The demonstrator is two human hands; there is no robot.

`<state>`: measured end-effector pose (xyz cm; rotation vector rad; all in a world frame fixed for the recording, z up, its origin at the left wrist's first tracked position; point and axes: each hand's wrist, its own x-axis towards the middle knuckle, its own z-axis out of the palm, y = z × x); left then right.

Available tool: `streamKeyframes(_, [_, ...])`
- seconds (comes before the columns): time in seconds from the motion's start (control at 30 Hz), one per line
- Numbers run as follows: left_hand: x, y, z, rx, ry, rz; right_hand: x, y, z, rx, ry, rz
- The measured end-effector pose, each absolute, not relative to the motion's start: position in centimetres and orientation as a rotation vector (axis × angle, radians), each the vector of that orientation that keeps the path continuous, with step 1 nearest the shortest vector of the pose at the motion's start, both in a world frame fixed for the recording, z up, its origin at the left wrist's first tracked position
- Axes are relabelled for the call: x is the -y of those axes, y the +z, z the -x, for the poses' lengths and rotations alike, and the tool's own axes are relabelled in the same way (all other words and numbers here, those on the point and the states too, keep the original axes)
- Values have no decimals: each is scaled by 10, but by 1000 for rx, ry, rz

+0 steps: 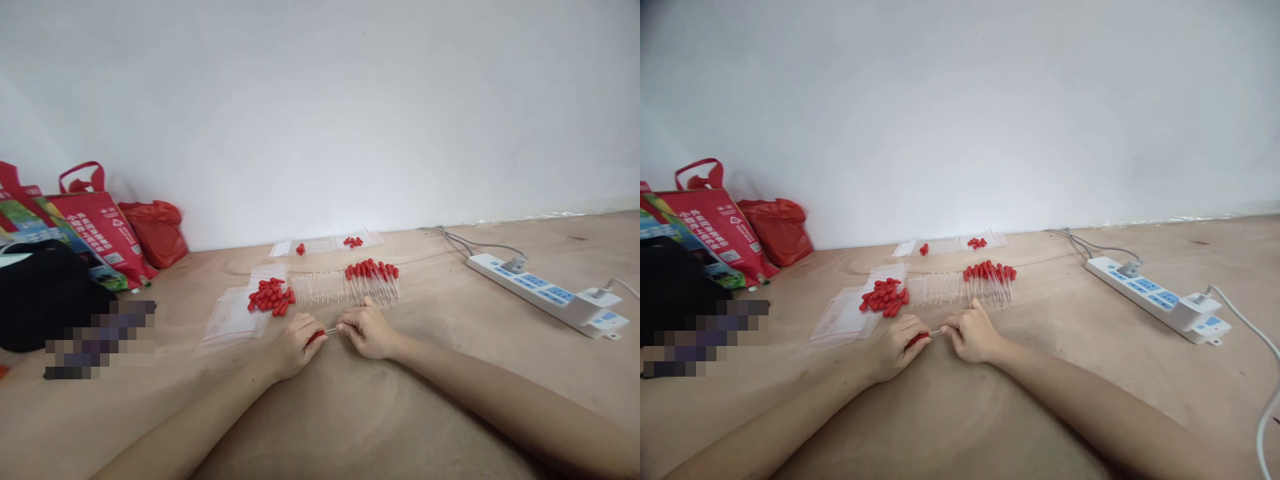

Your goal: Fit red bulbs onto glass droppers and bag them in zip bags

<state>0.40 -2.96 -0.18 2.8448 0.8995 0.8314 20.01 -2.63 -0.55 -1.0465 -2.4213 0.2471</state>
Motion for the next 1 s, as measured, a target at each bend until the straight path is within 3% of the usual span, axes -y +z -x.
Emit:
streamKeyframes(0.37, [29, 1, -2, -1013, 848, -2744, 31, 17, -204, 2626, 32, 1010])
streamKeyframes(0.5, [25, 0, 3, -1258, 947, -2617, 18, 25, -214, 2479, 69, 1338])
streamKeyframes(0.7, [20, 1, 7, -1296, 789, -2580, -28, 26, -226, 1962, 180, 1891])
streamKeyframes(1.0, [19, 1, 8, -1289, 801, -2575, -54, 14, -207, 1877, 36, 2092])
